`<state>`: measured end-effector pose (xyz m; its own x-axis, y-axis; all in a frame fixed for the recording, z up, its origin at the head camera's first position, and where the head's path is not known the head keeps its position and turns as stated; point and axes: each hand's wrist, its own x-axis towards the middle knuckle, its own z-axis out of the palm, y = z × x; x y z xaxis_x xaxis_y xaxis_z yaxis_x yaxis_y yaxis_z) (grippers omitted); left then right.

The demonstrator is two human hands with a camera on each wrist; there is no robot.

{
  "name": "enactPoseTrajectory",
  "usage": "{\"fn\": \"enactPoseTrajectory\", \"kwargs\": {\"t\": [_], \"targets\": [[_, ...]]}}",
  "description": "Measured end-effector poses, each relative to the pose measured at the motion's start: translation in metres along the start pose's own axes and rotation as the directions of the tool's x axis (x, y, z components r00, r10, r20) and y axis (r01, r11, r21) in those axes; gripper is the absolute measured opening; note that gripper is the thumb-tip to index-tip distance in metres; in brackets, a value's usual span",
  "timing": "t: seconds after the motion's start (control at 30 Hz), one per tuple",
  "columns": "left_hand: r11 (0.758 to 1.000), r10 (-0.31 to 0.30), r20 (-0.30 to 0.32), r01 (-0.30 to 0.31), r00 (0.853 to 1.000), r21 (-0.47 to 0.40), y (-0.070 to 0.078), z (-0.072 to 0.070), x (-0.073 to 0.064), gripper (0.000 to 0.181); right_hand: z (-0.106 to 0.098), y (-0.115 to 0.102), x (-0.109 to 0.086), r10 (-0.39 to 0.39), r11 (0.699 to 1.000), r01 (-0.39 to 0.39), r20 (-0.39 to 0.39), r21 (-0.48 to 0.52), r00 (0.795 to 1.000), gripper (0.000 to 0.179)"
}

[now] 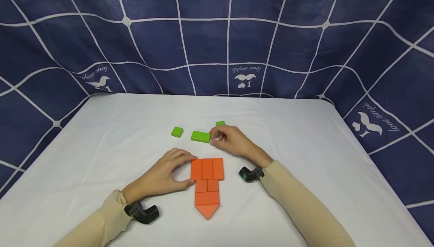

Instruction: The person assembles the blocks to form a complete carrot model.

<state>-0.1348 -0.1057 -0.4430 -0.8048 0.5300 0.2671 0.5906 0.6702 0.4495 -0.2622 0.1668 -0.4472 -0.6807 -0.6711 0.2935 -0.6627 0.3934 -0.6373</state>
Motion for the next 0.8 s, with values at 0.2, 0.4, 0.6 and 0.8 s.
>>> {"fn": "enactPoseTrajectory", "kwargs": {"t": [0.2,0.4,0.6,0.8], "targets": [[1.000,-0.013,-0.003,0.013,1.000,0.000,0.0003,-0.0016,-0.0020,0.059,-0.0028,-0.0051,0.0008,-0.042,0.996,0.048,0.080,-0.072,0.996,0.038],[1.000,-0.007,-0.013,0.007,1.000,-0.001,-0.0006,-0.0012,-0.0016,0.058,-0.0013,-0.0030,0.0018,-0.021,0.999,0.021,0.009,-0.049,1.000,0.031],[1.000,-0.008,-0.013,0.008,1.000,-0.008,-0.0004,0.0004,-0.0002,0.058,-0.0019,-0.0029,0.0006,0.011,0.999,-0.012,-0.025,-0.034,1.000,0.035],[1.000,0.003,-0.021,-0.003,1.000,-0.003,-0.0003,0.0012,0.0000,0.058,-0.0011,-0.0018,-0.0001,0.031,0.997,-0.034,-0.039,-0.069,0.999,0.038]]}}
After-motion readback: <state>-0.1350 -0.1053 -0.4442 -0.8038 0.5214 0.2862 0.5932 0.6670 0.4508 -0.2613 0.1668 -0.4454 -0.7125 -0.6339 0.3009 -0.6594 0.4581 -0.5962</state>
